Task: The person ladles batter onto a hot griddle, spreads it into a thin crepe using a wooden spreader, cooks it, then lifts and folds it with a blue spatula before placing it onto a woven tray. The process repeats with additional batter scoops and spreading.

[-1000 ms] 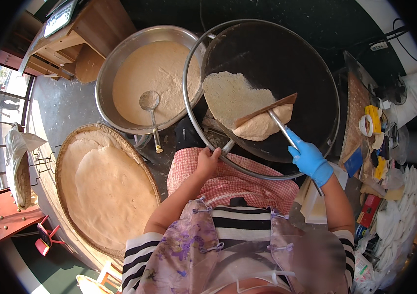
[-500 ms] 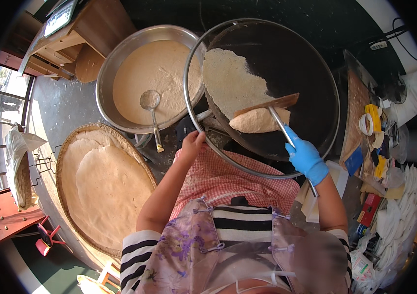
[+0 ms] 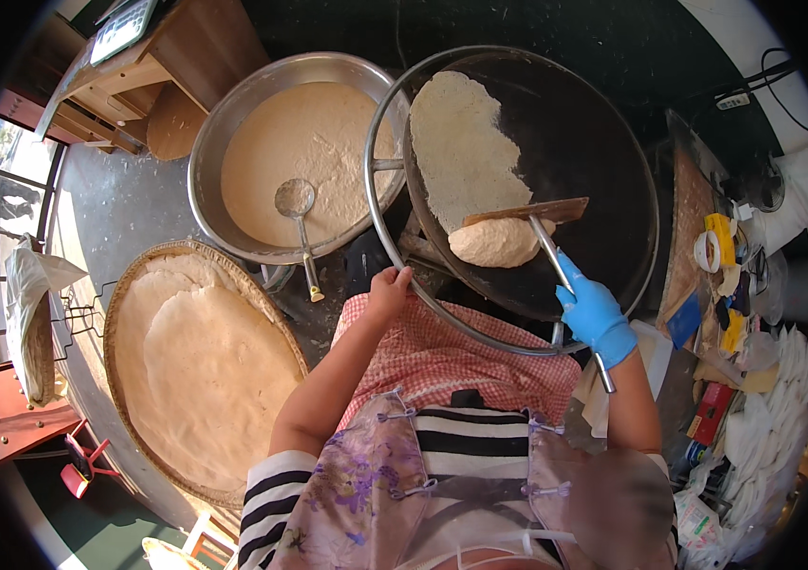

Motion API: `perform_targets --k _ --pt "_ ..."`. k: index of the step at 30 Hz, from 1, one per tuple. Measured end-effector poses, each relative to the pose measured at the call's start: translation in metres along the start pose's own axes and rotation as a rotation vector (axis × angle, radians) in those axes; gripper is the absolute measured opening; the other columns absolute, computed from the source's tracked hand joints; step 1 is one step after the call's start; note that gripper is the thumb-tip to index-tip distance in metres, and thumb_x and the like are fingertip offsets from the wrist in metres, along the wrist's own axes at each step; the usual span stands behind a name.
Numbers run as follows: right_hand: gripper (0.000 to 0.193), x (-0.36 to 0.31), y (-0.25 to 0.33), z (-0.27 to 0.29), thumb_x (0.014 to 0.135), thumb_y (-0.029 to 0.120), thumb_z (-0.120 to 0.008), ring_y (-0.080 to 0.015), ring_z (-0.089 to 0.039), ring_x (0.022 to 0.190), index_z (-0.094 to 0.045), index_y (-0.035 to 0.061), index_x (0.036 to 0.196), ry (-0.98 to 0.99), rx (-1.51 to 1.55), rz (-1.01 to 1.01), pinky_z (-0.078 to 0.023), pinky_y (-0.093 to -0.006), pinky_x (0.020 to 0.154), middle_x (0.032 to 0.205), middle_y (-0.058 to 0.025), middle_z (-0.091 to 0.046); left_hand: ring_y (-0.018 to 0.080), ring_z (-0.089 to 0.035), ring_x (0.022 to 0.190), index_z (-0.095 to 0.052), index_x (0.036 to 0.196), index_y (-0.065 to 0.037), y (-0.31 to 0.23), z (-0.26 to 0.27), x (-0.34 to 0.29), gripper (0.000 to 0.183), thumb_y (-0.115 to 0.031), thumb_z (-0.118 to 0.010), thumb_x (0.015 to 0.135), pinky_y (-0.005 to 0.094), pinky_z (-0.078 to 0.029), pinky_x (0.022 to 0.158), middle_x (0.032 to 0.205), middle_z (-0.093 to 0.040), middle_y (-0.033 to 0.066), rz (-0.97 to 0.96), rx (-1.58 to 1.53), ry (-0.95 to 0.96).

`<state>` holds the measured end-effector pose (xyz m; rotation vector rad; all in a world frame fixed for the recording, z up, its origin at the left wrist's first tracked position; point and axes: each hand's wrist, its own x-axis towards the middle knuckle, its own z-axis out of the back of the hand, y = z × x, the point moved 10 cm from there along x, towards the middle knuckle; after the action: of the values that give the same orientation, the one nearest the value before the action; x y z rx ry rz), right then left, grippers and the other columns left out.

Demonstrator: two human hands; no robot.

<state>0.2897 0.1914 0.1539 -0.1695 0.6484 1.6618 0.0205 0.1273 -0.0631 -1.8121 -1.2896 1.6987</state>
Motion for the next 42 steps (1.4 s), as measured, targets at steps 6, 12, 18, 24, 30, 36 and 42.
perform_targets --k 6,12,18,24,30,36,42 --pt "0.050 0.047 0.045 -0.002 0.087 0.018 -0.047 -0.0292 -0.056 0.057 -0.032 0.0217 0.135 -0.117 0.164 0.052 -0.046 -0.0407 0.051 0.065 -0.0180 -0.055 0.0144 -0.061 0.067 -0.055 0.093 -0.003 -0.028 0.018 0.022 0.030 -0.032 -0.050 0.090 0.0275 -0.049 0.059 0.082 -0.063 0.0064 0.026 0.135 0.039" --pt "0.058 0.003 0.020 -0.005 0.084 0.015 -0.051 -0.0386 -0.057 0.064 -0.029 0.0234 0.137 -0.072 -0.007 0.051 -0.046 -0.0454 0.060 0.072 -0.0238 -0.058 0.0165 -0.060 0.078 -0.053 0.108 -0.001 0.002 0.001 -0.014 0.040 -0.037 -0.047 0.091 0.0299 -0.050 0.069 0.092 -0.061 0.0084 0.031 -0.001 0.148" --pt "0.049 0.033 0.016 -0.008 0.088 0.017 -0.046 -0.0240 -0.056 0.052 -0.033 0.0191 0.135 -0.008 0.396 -0.045 -0.047 -0.0359 0.049 0.067 -0.0169 -0.056 0.0132 -0.057 0.069 -0.053 0.091 0.001 0.035 -0.043 -0.050 0.027 -0.026 -0.049 0.091 0.0237 -0.047 0.059 0.081 -0.059 0.0054 0.020 -0.118 0.133" --pt "0.053 0.014 0.033 -0.014 0.086 0.015 -0.050 -0.0362 -0.055 0.056 -0.033 0.0221 0.135 -0.134 -0.044 0.132 -0.045 -0.0423 0.054 0.068 -0.0235 -0.056 0.0128 -0.055 0.057 -0.054 0.084 0.000 0.015 -0.013 -0.018 0.023 -0.021 -0.051 0.090 0.0257 -0.047 0.051 0.070 -0.057 0.0043 -0.028 0.031 -0.022" --pt "0.051 0.015 0.015 0.004 0.086 0.014 -0.048 -0.0377 -0.057 0.062 -0.033 0.0184 0.135 0.001 0.322 -0.071 -0.047 -0.0427 0.059 0.073 -0.0234 -0.058 0.0160 -0.061 0.064 -0.055 0.090 -0.002 -0.013 0.010 0.016 0.025 -0.027 -0.051 0.090 0.0273 -0.051 0.057 0.078 -0.063 0.0071 0.066 0.131 0.089" --pt "0.054 0.030 0.049 -0.019 0.085 0.018 -0.048 -0.0396 -0.056 0.062 -0.029 0.0198 0.136 -0.095 -0.094 0.154 -0.045 -0.0466 0.058 0.068 -0.0233 -0.057 0.0151 -0.061 0.074 -0.055 0.103 -0.002 -0.024 0.018 0.006 0.039 -0.038 -0.047 0.091 0.0255 -0.047 0.062 0.088 -0.062 0.0076 0.007 0.166 0.075" --pt "0.053 -0.001 0.000 -0.005 0.087 0.011 -0.046 -0.0098 -0.049 0.049 -0.032 0.0245 0.137 0.077 0.374 -0.137 -0.044 -0.0272 0.043 0.063 -0.0033 -0.048 0.0119 -0.056 0.067 -0.055 0.104 0.003 0.027 -0.016 -0.048 0.032 -0.027 -0.050 0.091 0.0247 -0.047 0.058 0.082 -0.059 0.0058 0.061 -0.092 0.078"
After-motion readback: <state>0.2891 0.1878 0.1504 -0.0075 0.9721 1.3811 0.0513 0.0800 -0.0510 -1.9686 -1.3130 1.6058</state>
